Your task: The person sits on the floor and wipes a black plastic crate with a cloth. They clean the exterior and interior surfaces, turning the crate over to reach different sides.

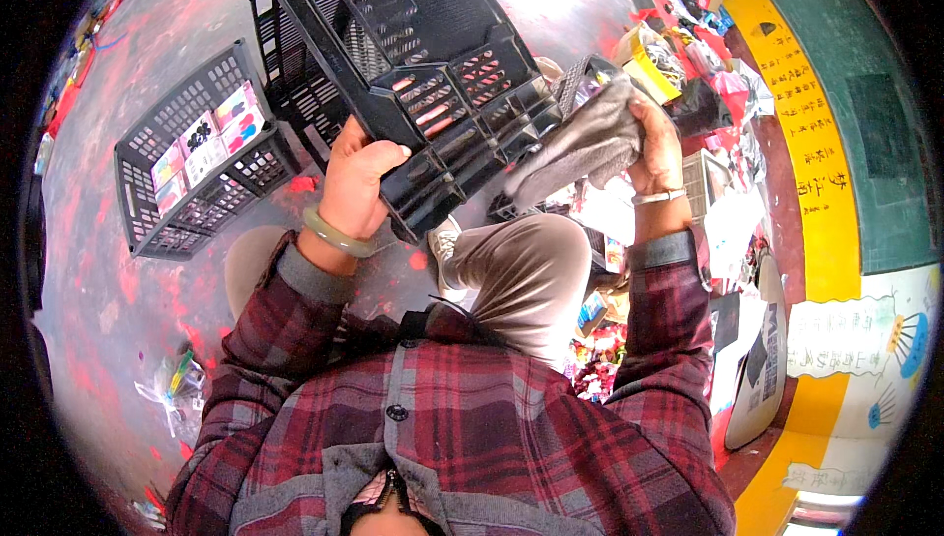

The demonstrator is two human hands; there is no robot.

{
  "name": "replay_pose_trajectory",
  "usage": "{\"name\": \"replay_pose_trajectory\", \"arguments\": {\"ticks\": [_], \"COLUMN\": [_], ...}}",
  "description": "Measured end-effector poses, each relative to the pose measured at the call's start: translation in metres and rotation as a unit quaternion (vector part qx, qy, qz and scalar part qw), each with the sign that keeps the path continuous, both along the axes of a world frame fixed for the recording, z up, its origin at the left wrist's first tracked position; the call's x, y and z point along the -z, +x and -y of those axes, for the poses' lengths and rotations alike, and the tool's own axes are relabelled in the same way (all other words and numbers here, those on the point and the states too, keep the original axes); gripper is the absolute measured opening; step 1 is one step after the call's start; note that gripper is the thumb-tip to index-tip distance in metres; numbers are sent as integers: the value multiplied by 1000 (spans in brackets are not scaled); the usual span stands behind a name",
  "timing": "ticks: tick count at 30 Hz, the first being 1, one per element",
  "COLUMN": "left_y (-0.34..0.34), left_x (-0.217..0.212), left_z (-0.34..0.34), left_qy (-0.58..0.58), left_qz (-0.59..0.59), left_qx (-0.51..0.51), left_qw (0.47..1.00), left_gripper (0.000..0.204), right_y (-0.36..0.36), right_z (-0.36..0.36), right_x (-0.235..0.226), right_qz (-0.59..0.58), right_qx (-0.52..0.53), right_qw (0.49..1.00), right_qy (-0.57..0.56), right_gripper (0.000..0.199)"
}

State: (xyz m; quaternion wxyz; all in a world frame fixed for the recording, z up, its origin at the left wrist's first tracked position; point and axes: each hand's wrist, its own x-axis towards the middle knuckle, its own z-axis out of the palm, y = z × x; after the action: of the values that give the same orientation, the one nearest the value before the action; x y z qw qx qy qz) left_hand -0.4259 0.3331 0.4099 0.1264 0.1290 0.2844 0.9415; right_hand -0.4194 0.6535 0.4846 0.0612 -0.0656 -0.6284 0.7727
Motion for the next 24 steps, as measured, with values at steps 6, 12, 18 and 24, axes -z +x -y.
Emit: {"name": "replay_pose_trajectory", "arguments": {"ticks": [6, 12, 18, 24], "left_y": [1, -1, -1, 2], "left_x": [0, 1, -2, -1], "left_z": [0, 1, 3, -2], "left_qy": [-4, 3, -6, -28], "left_qz": [-2, -2, 13, -8], "left_qx": [7, 2, -2, -12], "left_qw": [1000, 1000, 1000, 1000], "left_gripper": [56, 55, 56, 55], "right_y": [-24, -43, -57, -81], "right_z": [46, 56, 39, 44], "right_x": [-9, -5, -1, -13], "right_qz": [56, 114, 91, 71], "right_qx": [-76, -134, -141, -199], "right_qw": [995, 890, 888, 741], "right_qy": [-14, 421, 427, 638], "right_gripper": [42, 34, 28, 19]}}
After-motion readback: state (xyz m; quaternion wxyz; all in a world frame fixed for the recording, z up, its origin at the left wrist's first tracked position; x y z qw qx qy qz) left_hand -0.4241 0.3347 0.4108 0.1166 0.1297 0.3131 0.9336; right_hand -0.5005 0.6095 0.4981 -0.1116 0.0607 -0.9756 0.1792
